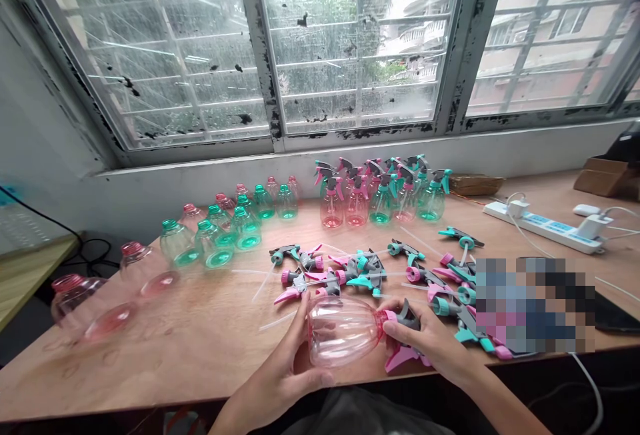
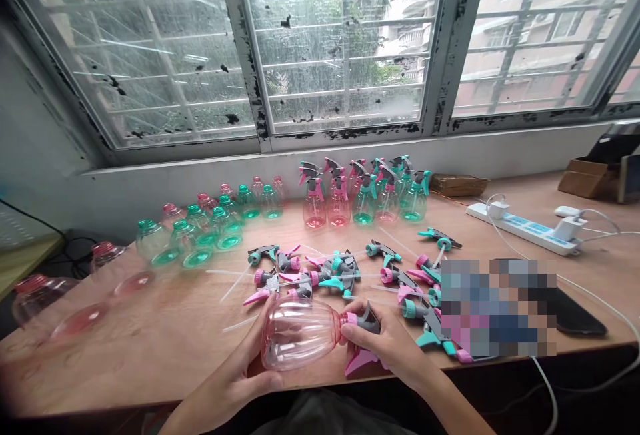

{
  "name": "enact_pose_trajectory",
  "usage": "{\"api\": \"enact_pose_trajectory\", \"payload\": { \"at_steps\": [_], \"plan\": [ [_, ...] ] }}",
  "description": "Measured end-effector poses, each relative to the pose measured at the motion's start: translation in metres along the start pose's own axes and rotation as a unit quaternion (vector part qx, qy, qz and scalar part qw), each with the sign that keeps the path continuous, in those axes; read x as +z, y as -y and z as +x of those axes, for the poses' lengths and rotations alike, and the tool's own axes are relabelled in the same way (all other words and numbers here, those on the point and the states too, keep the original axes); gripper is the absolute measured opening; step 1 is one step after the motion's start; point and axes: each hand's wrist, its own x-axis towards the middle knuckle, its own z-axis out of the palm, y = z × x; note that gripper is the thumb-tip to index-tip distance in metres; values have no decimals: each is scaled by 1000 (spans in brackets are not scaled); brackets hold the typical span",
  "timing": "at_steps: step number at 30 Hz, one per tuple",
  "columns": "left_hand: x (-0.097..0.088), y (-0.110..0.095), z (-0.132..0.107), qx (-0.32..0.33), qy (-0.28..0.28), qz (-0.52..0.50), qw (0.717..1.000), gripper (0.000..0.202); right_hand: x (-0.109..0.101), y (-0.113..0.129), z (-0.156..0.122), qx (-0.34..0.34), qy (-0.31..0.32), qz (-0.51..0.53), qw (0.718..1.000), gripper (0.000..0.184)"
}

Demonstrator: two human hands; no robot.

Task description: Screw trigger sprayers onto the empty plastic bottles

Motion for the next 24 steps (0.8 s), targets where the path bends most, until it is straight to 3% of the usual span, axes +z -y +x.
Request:
{"api": "enact_pose_trajectory", "payload": {
  "at_steps": [7, 13, 24],
  "plan": [
    [0, 4, -1, 19, 6, 9, 1000, 103, 3, 3, -3, 1, -24, 21, 1000, 37],
    [1, 10, 0, 52, 12, -1, 999, 95, 0, 2, -2, 6, 2, 18, 1000, 38],
    [2, -2, -1, 10, 13, -24, 1000, 105, 1, 4, -3, 11, 0, 22, 1000, 39]
  ]
}}
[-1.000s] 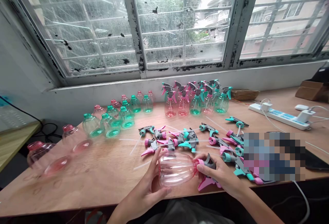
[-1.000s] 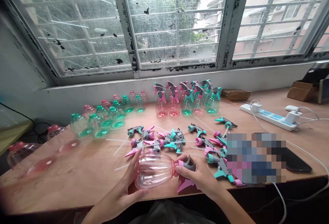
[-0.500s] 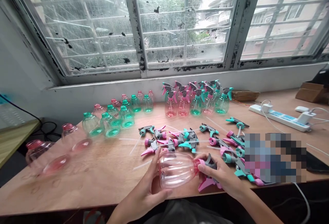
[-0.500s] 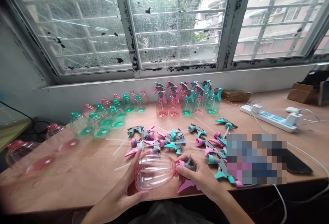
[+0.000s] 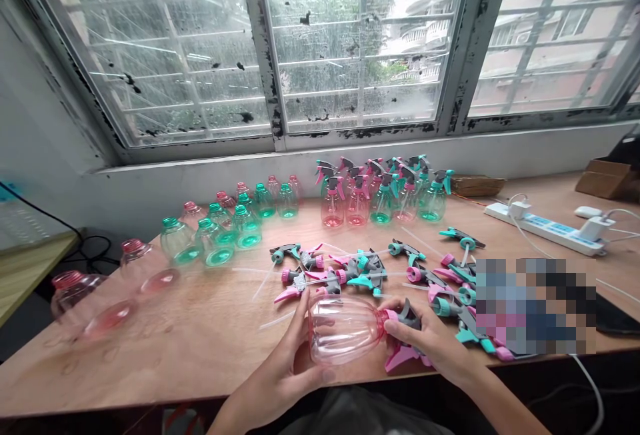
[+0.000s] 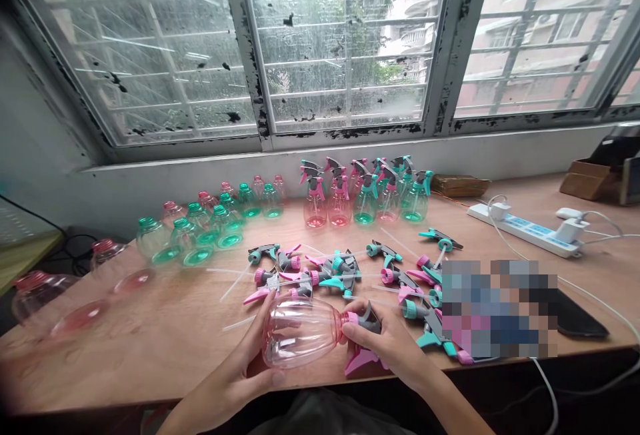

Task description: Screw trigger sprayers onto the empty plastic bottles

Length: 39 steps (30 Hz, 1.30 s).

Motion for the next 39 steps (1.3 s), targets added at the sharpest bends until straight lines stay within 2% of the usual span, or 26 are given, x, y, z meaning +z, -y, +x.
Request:
{"api": "enact_pose_trajectory", "payload": {
  "at_steps": [4, 10, 16, 19, 31, 39],
  "plan": [
    [0, -2, 0, 16, -2, 14, 1000, 101, -1, -3, 1, 2, -1, -8, 1000, 39],
    [-1, 7, 0, 30, 0, 43, 999, 93, -2, -3, 0, -2, 3, -18, 1000, 39],
    [-2, 3, -1, 1, -9, 40, 999, 104, -4, -3, 1, -10, -2, -46, 999, 38],
    [-2, -2, -1, -13, -14, 47, 999, 102, -4, -4, 2, -10, -1, -44, 999, 38],
    [-1, 5, 2, 11, 5, 27, 1000, 98, -4, -3, 1, -19, 17, -44, 999, 32],
    [0, -4, 1, -19, -11, 18, 1000, 103, -5, -4, 0, -13, 16, -37, 999, 33]
  ]
}}
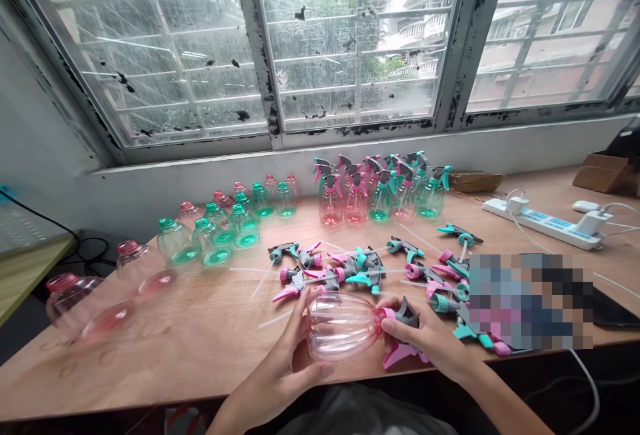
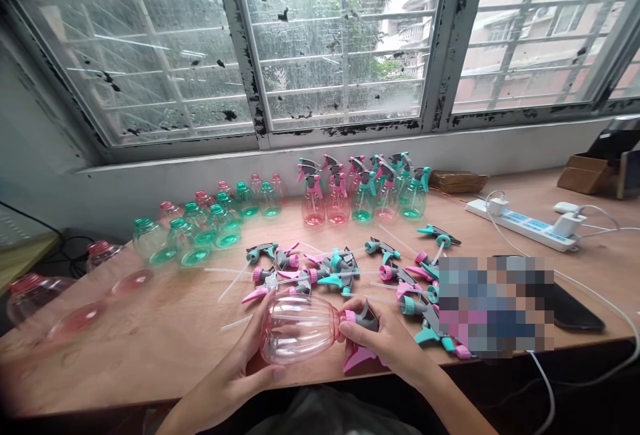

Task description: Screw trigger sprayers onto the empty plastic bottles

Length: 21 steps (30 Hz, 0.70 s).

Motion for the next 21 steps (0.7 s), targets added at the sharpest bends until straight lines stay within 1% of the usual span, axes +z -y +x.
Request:
{"api": "enact_pose_trajectory", "payload": {
  "at_steps": [4, 9, 12, 15, 18, 21],
  "plan": [
    [1, 3, 0, 19, -3, -43, 999, 98, -1, -1, -1, -1, 0, -7, 1000, 34],
    [1, 5, 0, 32, 3, -53, 998, 94, -1, -2, 0, 3, -3, 0, 1000, 34],
    [0, 5, 0, 25, -3, -52, 998, 95, 0, -3, 1, -2, -9, -5, 1000, 35],
    [0, 4, 2, 9, -24, -51, 998, 93, 0, -3, 2, -1, -11, -3, 1000, 35],
    [0, 2, 5, -10, -37, -71, 997, 91, -1, -2, 1, 0, -3, 5, 1000, 35],
    [0, 1, 7, -12, -41, -89, 995, 91, -1, -2, 0, 0, 4, 13, 1000, 35]
  ]
}}
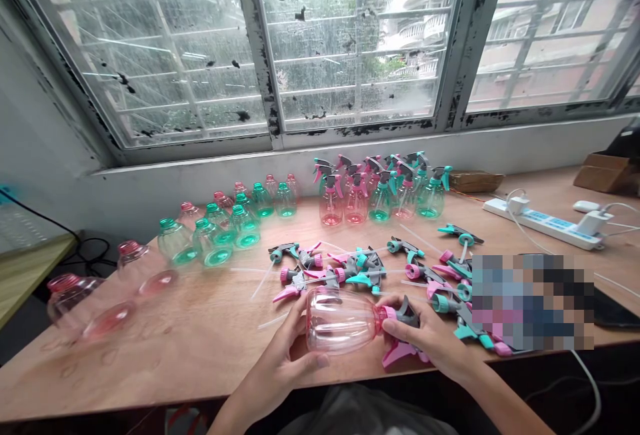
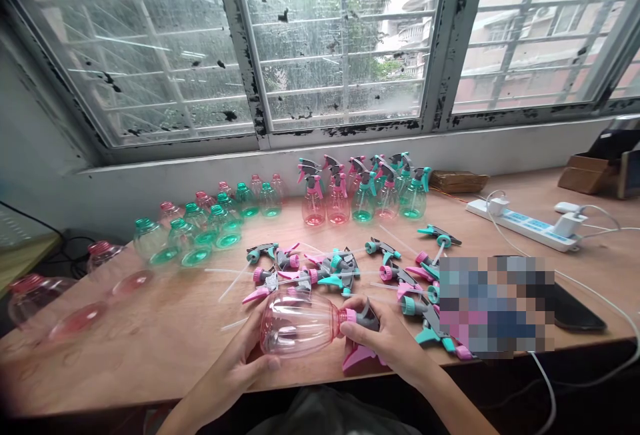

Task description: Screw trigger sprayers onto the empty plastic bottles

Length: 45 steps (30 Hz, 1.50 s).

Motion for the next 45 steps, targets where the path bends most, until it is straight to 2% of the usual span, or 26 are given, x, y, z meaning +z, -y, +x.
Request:
{"api": "enact_pose_trajectory", "payload": {
  "at_steps": [9, 23, 29, 35, 39, 45],
  "plan": [
    [1, -2, 1, -1, -1, -38, 999, 97, 1, -5, 0, 21, 0, -1, 1000, 45],
    [1, 0, 1, -23, -13, -43, 999, 103, 0, -2, -1, -12, -4, -55, 998, 35],
    [0, 4, -2, 10, 23, -35, 999, 100, 1, 0, -1, -11, -6, -36, 999, 37],
    [-2, 10, -4, 51, 33, 2, 998, 93, 2, 3, -2, -8, -24, -41, 999, 40],
    [-1, 7, -4, 26, 12, 8, 1000, 98, 2, 7, -2, -1, -10, -35, 999, 39],
    [3, -2, -3, 15, -1, -51, 999, 102, 2, 3, -3, -16, 2, -36, 999, 34]
  ]
}}
